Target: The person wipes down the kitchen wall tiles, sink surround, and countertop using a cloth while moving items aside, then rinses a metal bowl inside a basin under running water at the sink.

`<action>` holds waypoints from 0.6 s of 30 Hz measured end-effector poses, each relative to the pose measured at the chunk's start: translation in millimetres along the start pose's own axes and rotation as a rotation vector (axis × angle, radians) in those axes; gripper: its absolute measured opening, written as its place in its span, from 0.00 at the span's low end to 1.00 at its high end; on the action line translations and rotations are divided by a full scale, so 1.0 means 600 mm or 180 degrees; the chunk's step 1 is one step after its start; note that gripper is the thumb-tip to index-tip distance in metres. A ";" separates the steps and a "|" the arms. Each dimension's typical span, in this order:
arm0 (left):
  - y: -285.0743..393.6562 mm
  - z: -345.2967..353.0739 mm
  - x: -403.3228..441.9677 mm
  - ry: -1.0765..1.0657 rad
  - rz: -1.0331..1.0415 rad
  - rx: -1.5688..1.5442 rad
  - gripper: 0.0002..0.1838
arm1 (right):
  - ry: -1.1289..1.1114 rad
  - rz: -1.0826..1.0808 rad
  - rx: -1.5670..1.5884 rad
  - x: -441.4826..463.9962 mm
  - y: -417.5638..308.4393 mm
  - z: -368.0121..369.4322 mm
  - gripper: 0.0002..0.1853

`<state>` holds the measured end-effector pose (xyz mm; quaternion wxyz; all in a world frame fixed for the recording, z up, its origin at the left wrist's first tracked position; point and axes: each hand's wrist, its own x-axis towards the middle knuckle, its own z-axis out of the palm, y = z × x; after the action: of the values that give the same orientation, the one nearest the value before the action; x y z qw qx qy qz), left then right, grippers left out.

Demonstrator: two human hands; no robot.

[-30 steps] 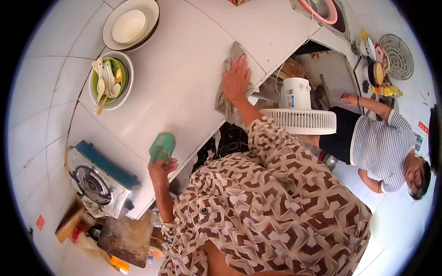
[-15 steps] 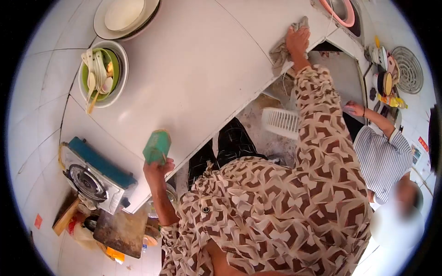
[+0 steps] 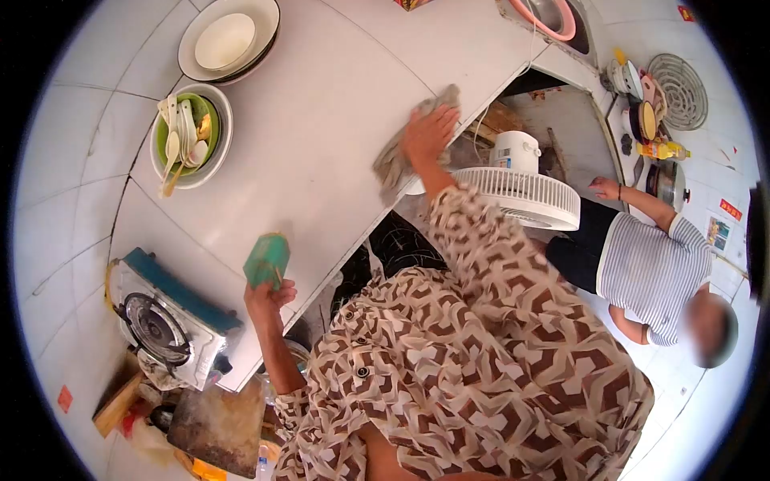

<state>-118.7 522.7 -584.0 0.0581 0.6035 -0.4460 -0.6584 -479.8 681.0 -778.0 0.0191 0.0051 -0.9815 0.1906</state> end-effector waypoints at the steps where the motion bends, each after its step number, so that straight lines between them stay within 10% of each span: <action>1: -0.002 -0.005 0.000 0.0029 0.0011 -0.0020 0.15 | 0.0039 0.0170 -0.0006 0.026 0.009 0.005 0.41; 9: 0.020 0.018 -0.031 0.0377 -0.0308 0.0055 0.17 | 0.1059 0.0166 -0.0360 0.299 0.105 0.034 0.37; 18: 0.013 0.030 -0.011 0.0533 -0.0309 0.0137 0.14 | -0.0234 -0.1215 -0.0965 0.525 0.053 -0.065 0.31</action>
<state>-135.5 531.4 -576.2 0.0502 0.6784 -0.4238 -0.5980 -793.5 724.2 -741.4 0.0195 0.1944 -0.9802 0.0338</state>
